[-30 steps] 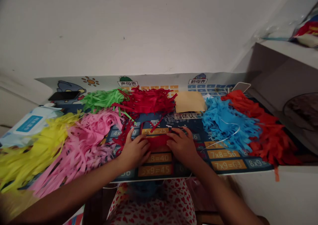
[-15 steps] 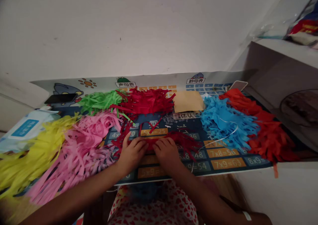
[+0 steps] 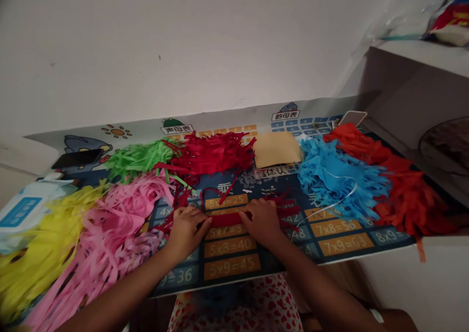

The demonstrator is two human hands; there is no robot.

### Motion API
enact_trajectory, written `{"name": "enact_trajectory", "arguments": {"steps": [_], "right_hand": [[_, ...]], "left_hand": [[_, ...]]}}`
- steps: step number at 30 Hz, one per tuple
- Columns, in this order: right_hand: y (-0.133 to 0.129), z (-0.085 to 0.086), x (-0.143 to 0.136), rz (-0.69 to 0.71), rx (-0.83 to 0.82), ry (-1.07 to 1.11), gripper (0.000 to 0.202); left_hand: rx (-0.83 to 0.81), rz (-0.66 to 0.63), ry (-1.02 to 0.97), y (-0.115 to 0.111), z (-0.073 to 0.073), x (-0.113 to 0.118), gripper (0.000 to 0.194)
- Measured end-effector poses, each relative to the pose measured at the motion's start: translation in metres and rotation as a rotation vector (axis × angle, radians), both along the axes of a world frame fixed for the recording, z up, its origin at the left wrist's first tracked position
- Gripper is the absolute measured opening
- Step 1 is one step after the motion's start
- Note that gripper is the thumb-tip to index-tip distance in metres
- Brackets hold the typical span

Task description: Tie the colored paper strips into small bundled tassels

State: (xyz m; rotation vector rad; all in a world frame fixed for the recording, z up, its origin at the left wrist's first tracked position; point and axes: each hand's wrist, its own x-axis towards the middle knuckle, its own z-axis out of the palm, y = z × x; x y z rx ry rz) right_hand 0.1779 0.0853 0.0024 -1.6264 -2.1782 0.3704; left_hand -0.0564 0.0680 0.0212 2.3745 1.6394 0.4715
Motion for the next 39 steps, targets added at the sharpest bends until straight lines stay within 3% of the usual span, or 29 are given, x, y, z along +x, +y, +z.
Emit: {"name": "enact_trajectory", "arguments": {"steps": [11, 15, 17, 19, 21, 23, 30, 32, 35, 39], "right_hand": [[0.003, 0.001, -0.005, -0.014, -0.041, -0.062, 0.018], [0.000, 0.001, -0.001, -0.030, 0.024, -0.013, 0.013], [-0.004, 0.001, 0.005, 0.046, 0.169, 0.004, 0.009], [-0.009, 0.002, 0.011, 0.210, 0.327, -0.034, 0.007], [-0.010, 0.001, 0.015, 0.361, 0.423, -0.112, 0.003], [-0.007, 0.000, 0.017, 0.427, 0.463, -0.177, 0.006], [0.001, 0.011, -0.002, 0.337, 0.406, -0.166, 0.004], [-0.003, 0.013, -0.011, 0.360, 0.397, -0.206, 0.013], [-0.005, 0.005, -0.014, 0.399, 0.380, -0.220, 0.003], [0.003, -0.009, 0.006, 0.328, 0.280, -0.007, 0.008]], "left_hand": [[0.047, 0.041, 0.118, 0.005, -0.009, 0.003, 0.025], [0.113, 0.034, 0.088, 0.003, -0.007, 0.002, 0.005], [0.221, -0.040, 0.095, 0.000, -0.006, 0.002, 0.014], [0.312, -0.140, 0.125, -0.004, -0.006, 0.003, 0.020], [0.352, -0.200, 0.150, -0.006, -0.006, 0.005, 0.018], [0.356, -0.222, 0.175, -0.006, -0.006, 0.007, 0.011], [0.399, -0.205, 0.168, 0.001, -0.009, 0.012, 0.005], [0.411, -0.198, 0.147, 0.000, -0.011, 0.009, 0.006], [0.409, -0.210, 0.130, -0.003, -0.012, 0.000, 0.009], [0.309, -0.180, -0.012, -0.005, -0.012, -0.016, 0.010]]}}
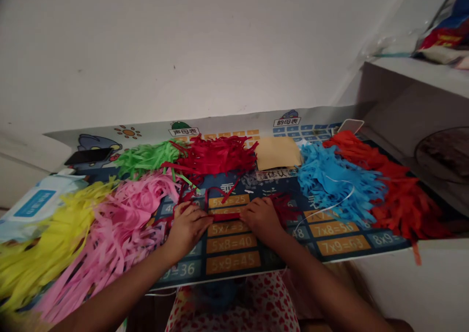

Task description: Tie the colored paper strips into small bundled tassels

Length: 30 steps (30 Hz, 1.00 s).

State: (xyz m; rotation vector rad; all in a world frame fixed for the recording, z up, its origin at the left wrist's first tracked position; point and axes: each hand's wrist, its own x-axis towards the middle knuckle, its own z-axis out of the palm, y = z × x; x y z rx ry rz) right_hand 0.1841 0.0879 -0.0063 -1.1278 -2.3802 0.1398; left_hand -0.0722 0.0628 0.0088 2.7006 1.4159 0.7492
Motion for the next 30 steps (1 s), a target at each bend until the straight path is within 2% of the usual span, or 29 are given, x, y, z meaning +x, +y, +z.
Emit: {"name": "enact_trajectory", "arguments": {"steps": [4, 7, 14, 20, 23, 27, 30], "right_hand": [[0.007, 0.001, 0.016, -0.029, -0.233, 0.124, 0.010], [0.009, 0.006, 0.016, -0.072, -0.332, 0.140, 0.015], [0.011, 0.006, 0.009, -0.154, -0.351, 0.113, 0.018], [0.012, 0.006, 0.004, -0.211, -0.346, 0.063, 0.022], [0.009, 0.007, 0.004, -0.201, -0.262, 0.045, 0.014], [0.003, 0.009, 0.007, -0.012, 0.038, -0.027, 0.003], [0.004, 0.012, 0.007, 0.114, 0.158, -0.194, 0.006]], "left_hand": [[-0.182, 0.045, -0.094, 0.003, 0.002, -0.005, 0.010], [-0.236, 0.094, -0.079, 0.006, 0.003, -0.002, 0.016], [-0.276, 0.155, 0.001, 0.012, 0.002, 0.006, 0.016], [-0.228, 0.195, 0.031, 0.014, 0.001, 0.009, 0.017], [-0.143, 0.178, 0.061, 0.012, 0.001, 0.008, 0.007], [0.052, -0.043, 0.176, 0.006, 0.001, 0.007, 0.022], [0.067, -0.101, 0.225, 0.005, 0.004, 0.010, 0.021]]}}
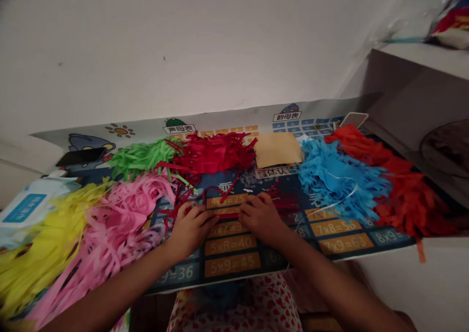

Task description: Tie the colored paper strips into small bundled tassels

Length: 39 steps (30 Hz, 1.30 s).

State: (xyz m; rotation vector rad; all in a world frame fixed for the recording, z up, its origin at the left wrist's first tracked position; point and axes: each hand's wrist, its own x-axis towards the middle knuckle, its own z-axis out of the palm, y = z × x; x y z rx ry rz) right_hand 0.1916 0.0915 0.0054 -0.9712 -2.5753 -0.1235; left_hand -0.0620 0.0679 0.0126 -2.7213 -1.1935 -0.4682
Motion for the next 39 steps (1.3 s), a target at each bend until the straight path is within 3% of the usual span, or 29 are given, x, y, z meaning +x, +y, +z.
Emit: {"name": "enact_trajectory", "arguments": {"steps": [4, 9, 12, 15, 20, 26, 29, 33, 35, 39], "right_hand": [[0.009, 0.008, -0.004, 0.011, 0.001, -0.090, 0.006], [0.005, 0.017, -0.024, -0.070, -0.036, -0.045, 0.005], [-0.002, 0.010, -0.033, -0.040, -0.011, -0.028, 0.004], [-0.003, -0.003, -0.026, -0.098, -0.024, 0.004, 0.010], [0.003, -0.012, -0.006, -0.192, -0.201, 0.156, 0.006], [0.009, -0.002, -0.015, -0.330, -0.358, 0.181, 0.007], [0.011, 0.003, -0.016, -0.221, -0.270, 0.112, 0.002], [0.010, 0.007, -0.011, 0.022, -0.107, -0.009, 0.011], [0.011, 0.008, -0.012, 0.100, -0.052, -0.106, 0.014], [0.017, 0.012, -0.019, 0.139, 0.014, -0.172, 0.016]], "left_hand": [[0.005, 0.019, -0.050, 0.006, 0.005, 0.009, 0.009], [0.024, 0.047, -0.109, 0.010, 0.004, 0.013, 0.012], [0.014, 0.067, -0.109, 0.007, 0.000, 0.008, 0.012], [-0.056, 0.108, -0.181, 0.005, -0.003, 0.001, 0.013], [-0.216, 0.200, -0.295, 0.006, -0.002, -0.005, 0.012], [-0.278, 0.313, -0.243, 0.009, 0.003, 0.003, 0.013], [-0.197, 0.290, -0.212, 0.007, 0.002, 0.006, 0.007], [-0.019, 0.063, -0.122, 0.003, -0.004, 0.008, 0.022], [0.019, 0.021, -0.073, 0.004, -0.009, 0.011, 0.021], [0.058, 0.015, -0.071, 0.014, -0.016, 0.022, 0.011]]}}
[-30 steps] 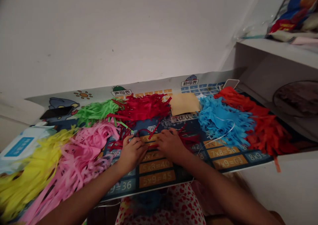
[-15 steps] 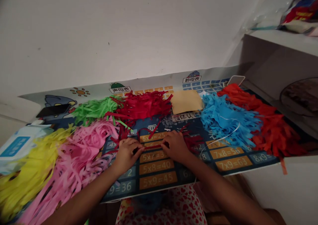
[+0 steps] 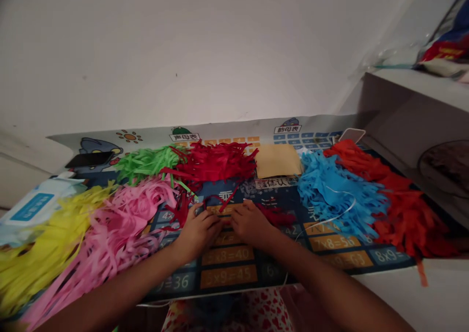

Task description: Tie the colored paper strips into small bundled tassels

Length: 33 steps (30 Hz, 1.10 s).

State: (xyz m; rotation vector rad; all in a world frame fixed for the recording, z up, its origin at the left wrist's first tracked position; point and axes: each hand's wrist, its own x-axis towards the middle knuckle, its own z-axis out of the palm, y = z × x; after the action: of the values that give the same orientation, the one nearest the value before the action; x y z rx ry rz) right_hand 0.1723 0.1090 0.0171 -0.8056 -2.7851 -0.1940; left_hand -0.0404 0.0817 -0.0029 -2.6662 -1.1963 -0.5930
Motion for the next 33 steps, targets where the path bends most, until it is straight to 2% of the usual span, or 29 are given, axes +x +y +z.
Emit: {"name": "enact_trajectory", "arguments": {"steps": [2, 4, 6, 8, 10, 12, 13, 15, 17, 20, 24, 27, 30, 33], "right_hand": [[0.000, 0.007, -0.003, -0.029, 0.024, 0.018, 0.018], [-0.009, 0.023, -0.005, -0.061, 0.044, 0.075, 0.019], [-0.027, 0.046, -0.006, -0.118, 0.009, 0.218, 0.014], [-0.049, 0.070, -0.007, -0.184, -0.131, 0.408, 0.010], [-0.063, 0.088, -0.009, -0.194, -0.437, 0.560, 0.016], [-0.068, 0.091, -0.013, -0.148, -0.912, 0.691, 0.022], [-0.069, 0.088, -0.015, -0.128, -1.175, 0.759, 0.024], [-0.069, 0.073, -0.021, -0.119, -1.603, 0.920, 0.029], [-0.073, 0.055, -0.028, -0.147, -1.778, 1.125, 0.033], [-0.086, 0.036, -0.036, -0.189, -1.720, 1.379, 0.029], [-0.101, 0.025, -0.041, -0.311, -1.532, 1.533, 0.022], [-0.102, 0.023, -0.042, -0.422, -1.419, 1.585, 0.020], [-0.102, 0.021, -0.045, -0.517, -1.385, 1.622, 0.022], [-0.105, 0.021, -0.050, -0.489, -1.320, 1.643, 0.015]], "left_hand": [[0.043, -0.008, -0.028, 0.004, 0.006, 0.001, 0.014], [0.076, -0.010, -0.064, 0.001, 0.022, -0.004, 0.014], [0.099, -0.032, -0.094, -0.010, 0.049, -0.012, 0.016], [0.148, -0.109, -0.107, -0.027, 0.080, -0.020, 0.022], [0.173, -0.194, -0.077, -0.044, 0.108, -0.024, 0.026], [0.172, -0.238, -0.084, -0.056, 0.124, -0.023, 0.027], [0.167, -0.239, -0.110, -0.060, 0.126, -0.021, 0.028], [0.161, -0.202, -0.194, -0.066, 0.122, -0.016, 0.026], [0.151, -0.160, -0.295, -0.068, 0.109, -0.011, 0.021], [0.069, -0.113, -0.458, -0.072, 0.090, -0.003, 0.014], [-0.075, -0.009, -0.695, -0.078, 0.073, 0.010, 0.010], [-0.218, 0.034, -0.846, -0.082, 0.066, 0.019, 0.009], [-0.313, 0.038, -0.916, -0.085, 0.064, 0.023, 0.013], [-0.288, 0.011, -0.918, -0.085, 0.063, 0.022, 0.013]]}}
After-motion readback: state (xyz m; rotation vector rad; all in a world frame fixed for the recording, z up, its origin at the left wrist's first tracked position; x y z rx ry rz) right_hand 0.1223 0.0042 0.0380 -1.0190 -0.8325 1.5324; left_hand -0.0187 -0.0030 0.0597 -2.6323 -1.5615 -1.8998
